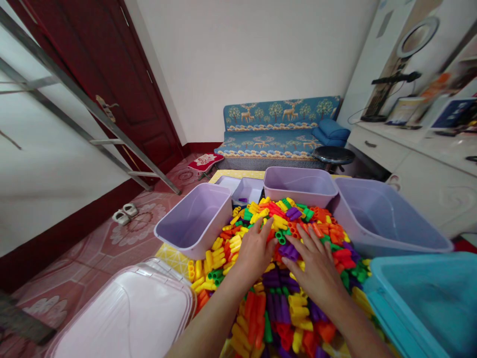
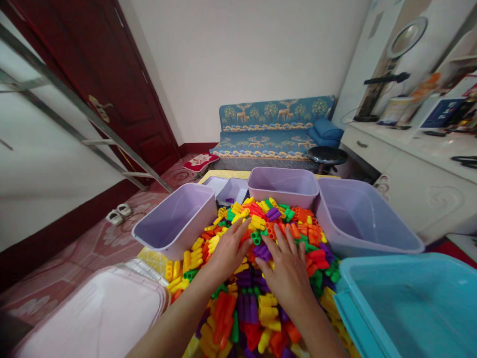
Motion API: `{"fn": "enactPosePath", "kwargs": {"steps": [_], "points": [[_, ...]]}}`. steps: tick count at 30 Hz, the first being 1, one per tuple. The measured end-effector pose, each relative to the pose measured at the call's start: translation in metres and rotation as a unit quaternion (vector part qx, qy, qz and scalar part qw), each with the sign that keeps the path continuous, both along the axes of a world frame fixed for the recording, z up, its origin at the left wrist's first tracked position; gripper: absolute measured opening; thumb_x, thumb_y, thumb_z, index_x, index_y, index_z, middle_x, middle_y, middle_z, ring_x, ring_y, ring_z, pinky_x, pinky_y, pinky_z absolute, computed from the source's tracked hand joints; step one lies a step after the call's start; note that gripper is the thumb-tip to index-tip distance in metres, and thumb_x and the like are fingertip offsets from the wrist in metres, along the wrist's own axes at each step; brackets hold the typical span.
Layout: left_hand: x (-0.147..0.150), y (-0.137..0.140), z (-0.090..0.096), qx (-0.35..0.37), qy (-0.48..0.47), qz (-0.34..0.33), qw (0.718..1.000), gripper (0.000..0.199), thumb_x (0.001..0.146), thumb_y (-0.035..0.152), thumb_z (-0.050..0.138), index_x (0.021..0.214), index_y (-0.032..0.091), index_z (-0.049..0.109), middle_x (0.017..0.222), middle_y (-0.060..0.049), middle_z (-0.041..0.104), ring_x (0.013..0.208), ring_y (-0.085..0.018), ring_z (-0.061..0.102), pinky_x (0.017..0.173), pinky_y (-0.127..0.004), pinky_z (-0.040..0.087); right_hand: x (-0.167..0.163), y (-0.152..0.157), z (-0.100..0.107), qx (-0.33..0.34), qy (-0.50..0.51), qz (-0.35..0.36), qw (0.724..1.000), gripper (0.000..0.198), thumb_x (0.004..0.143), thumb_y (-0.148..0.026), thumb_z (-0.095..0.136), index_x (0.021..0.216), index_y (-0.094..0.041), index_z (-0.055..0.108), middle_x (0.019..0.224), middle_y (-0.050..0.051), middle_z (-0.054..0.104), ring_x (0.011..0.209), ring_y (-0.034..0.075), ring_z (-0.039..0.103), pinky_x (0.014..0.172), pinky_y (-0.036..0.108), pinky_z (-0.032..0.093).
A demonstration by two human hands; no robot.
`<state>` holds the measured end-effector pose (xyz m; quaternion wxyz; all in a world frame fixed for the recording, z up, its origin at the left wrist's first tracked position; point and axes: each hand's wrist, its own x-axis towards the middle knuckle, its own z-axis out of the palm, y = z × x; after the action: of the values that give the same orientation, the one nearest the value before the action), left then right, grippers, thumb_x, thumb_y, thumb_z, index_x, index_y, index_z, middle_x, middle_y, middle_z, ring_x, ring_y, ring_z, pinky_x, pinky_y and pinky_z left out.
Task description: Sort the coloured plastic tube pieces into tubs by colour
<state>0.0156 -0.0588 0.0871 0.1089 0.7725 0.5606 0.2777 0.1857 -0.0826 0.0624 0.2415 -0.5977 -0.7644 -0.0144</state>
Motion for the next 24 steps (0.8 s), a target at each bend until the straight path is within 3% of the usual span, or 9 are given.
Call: {"fn": "enactPosePath", "kwargs": {"steps": [3, 5, 7, 11, 13, 19, 24], "points": [[-0.001, -0.002, -0.01, 0.02, -0.037, 0.034, 0.999, 0.056, 0.09, 0.037, 0.051, 0.142, 0.02, 0.037, 0.148, -0.017, 0.035, 0.136, -0.031, 0.037, 0.107, -0.046, 0.038, -0.005, 0.001, 0.022, 0.019, 0.057, 0.015, 0.998, 0.05, 0.076, -0.038, 0.063, 0.124, -0.022, 0.06, 0.144, 0.012, 0.044, 0.134, 0.034, 0.037, 0.105, 0.059, 0.032], [-0.001, -0.001, -0.013, 0.02, -0.047, 0.041, 0.998, 0.053, 0.091, 0.036, 0.05, 0.14, 0.019, 0.04, 0.143, -0.016, 0.042, 0.132, -0.029, 0.041, 0.106, -0.045, 0.038, -0.015, 0.007, 0.043, 0.03, 0.109, 0.046, 0.993, 0.046, 0.078, -0.034, 0.06, 0.122, -0.021, 0.061, 0.136, 0.011, 0.053, 0.126, 0.029, 0.047, 0.105, 0.049, 0.037], [0.0, 0.002, -0.015, 0.018, -0.047, 0.031, 0.998, 0.049, 0.089, 0.032, 0.052, 0.136, 0.017, 0.044, 0.136, -0.015, 0.05, 0.127, -0.027, 0.047, 0.105, -0.043, 0.039, -0.031, 0.019, 0.063, -0.002, 0.146, 0.072, 0.987, 0.036, 0.08, -0.029, 0.058, 0.114, -0.02, 0.065, 0.121, 0.007, 0.064, 0.113, 0.023, 0.057, 0.1, 0.039, 0.043], [0.002, 0.005, -0.015, -0.001, -0.024, 0.045, 0.999, 0.038, 0.087, 0.031, 0.055, 0.12, 0.013, 0.054, 0.117, -0.014, 0.062, 0.11, -0.028, 0.057, 0.094, -0.042, 0.046, -0.073, 0.072, 0.087, -0.091, 0.094, 0.098, 0.987, 0.024, 0.083, -0.031, 0.056, 0.1, -0.021, 0.07, 0.1, 0.004, 0.072, 0.096, 0.02, 0.065, 0.087, 0.03, 0.048], [0.003, 0.006, -0.015, -0.007, -0.017, 0.051, 0.999, 0.038, 0.087, 0.035, 0.055, 0.119, 0.014, 0.055, 0.115, -0.014, 0.063, 0.107, -0.029, 0.058, 0.092, -0.043, 0.046, -0.092, 0.107, 0.089, -0.112, 0.003, 0.105, 0.988, 0.025, 0.087, -0.028, 0.05, 0.1, -0.021, 0.07, 0.101, 0.005, 0.072, 0.098, 0.02, 0.064, 0.084, 0.028, 0.048], [0.003, 0.007, -0.018, -0.013, -0.028, 0.047, 0.998, 0.05, 0.089, 0.041, 0.053, 0.134, 0.019, 0.044, 0.132, -0.011, 0.056, 0.119, -0.028, 0.052, 0.099, -0.044, 0.042, -0.129, 0.188, 0.076, -0.167, -0.049, 0.088, 0.981, 0.023, 0.078, -0.01, 0.059, 0.098, -0.01, 0.071, 0.106, 0.015, 0.069, 0.102, 0.026, 0.063, 0.084, 0.031, 0.048], [0.001, 0.008, -0.02, -0.029, -0.025, 0.049, 0.998, 0.051, 0.089, 0.043, 0.052, 0.134, 0.019, 0.044, 0.132, -0.011, 0.056, 0.121, -0.029, 0.05, 0.102, -0.044, 0.04, -0.139, 0.226, 0.055, -0.21, -0.076, 0.113, 0.968, 0.023, 0.084, -0.02, 0.063, 0.105, -0.011, 0.065, 0.114, 0.011, 0.065, 0.106, 0.022, 0.061, 0.09, 0.038, 0.048]]}}
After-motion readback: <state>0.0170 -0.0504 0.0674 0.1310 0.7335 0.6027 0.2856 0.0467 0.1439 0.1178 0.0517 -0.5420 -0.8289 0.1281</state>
